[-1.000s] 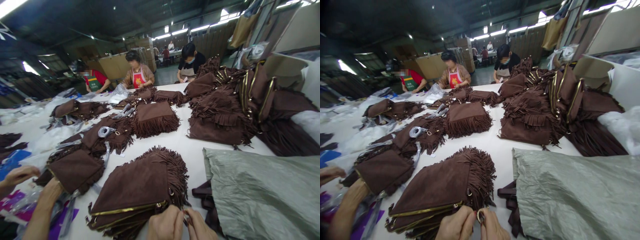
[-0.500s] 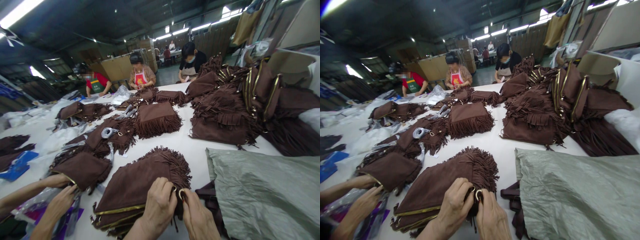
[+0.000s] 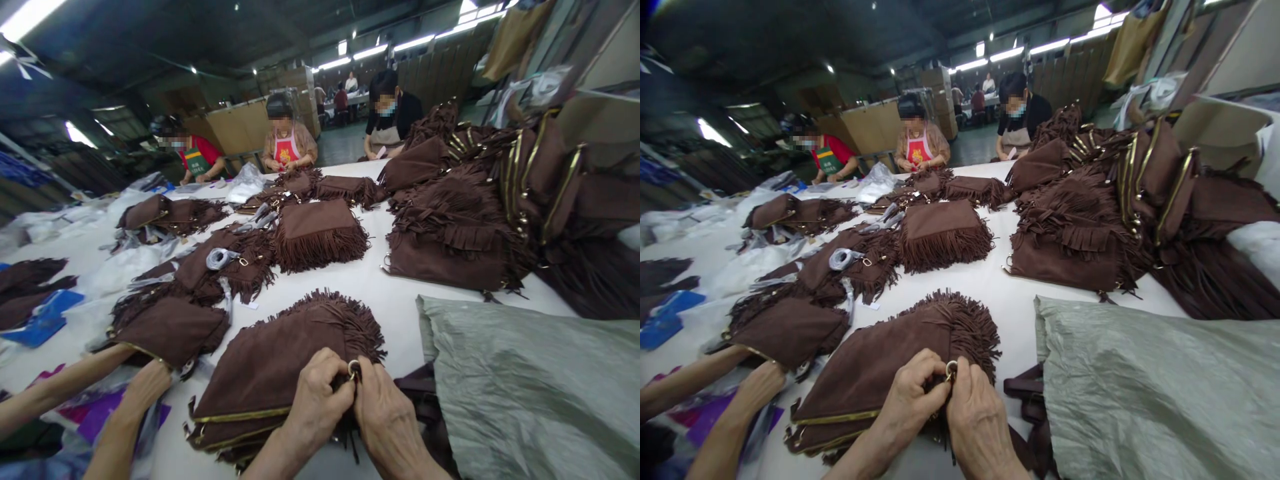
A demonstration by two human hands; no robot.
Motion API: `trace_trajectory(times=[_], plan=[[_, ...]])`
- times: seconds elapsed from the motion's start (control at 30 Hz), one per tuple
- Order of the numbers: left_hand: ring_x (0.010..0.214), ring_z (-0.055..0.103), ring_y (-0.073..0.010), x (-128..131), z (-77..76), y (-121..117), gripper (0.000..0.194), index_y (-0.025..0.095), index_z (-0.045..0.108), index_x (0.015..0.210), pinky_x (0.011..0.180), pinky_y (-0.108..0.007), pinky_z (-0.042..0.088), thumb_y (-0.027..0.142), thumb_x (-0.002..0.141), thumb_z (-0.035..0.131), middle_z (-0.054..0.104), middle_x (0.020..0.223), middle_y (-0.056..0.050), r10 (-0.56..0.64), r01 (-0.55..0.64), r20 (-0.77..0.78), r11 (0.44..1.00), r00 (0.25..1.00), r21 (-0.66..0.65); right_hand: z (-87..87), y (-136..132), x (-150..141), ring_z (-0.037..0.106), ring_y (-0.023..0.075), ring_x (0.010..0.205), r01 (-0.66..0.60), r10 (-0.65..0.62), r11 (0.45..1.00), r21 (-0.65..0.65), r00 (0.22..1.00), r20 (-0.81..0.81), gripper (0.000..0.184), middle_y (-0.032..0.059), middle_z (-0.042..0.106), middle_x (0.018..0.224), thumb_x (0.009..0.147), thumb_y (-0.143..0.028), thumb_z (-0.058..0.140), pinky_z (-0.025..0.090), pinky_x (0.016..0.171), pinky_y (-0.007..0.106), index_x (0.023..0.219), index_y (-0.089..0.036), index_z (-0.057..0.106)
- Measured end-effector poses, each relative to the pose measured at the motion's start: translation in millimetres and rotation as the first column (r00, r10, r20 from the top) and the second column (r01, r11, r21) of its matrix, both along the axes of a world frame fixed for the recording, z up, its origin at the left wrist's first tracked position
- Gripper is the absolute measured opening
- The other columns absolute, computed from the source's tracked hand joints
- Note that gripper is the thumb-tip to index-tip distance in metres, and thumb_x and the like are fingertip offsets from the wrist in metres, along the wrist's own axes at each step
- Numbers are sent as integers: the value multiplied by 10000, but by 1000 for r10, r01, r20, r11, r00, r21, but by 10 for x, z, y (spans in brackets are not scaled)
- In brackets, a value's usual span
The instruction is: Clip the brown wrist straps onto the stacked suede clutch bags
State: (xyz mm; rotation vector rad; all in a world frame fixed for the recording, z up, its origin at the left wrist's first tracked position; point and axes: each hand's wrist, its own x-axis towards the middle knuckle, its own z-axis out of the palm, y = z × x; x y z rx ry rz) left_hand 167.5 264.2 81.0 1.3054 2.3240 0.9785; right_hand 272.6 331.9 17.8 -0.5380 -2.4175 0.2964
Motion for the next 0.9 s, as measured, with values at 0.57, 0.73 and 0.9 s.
trace_trajectory(times=[0.57,0.73,0.9], plan=[[1155,455,-257,-35,-65,-382,472,107,390,1275,932,-386,430,134,809,459,535,1201,-171,-235,287,-597,958,767,-9,982,957,-727,396,-18,389,-193,171,-644,-741,907,-385,94,-32,528,571,761,-61,472,319,341,35,801,-89,553],[1015,550,-238,-212,-84,-239,517,91,365,1274,844,-409,488,331,826,462,569,1138,-167,-187,128,-438,979,879,-161,400,1093,-683,484,8,468,-243,-2,-533,-810,958,-286,113,1,587,663,813,-135,447,448,444,67,768,-114,548],[985,536,-251,-199,-70,-196,358,157,546,1105,816,-427,476,334,796,508,579,1080,-129,-258,207,-467,965,846,-160,-105,1126,-207,614,103,652,-126,-55,-220,-967,992,-117,188,37,659,761,666,-172,588,518,625,201,851,-144,575]])
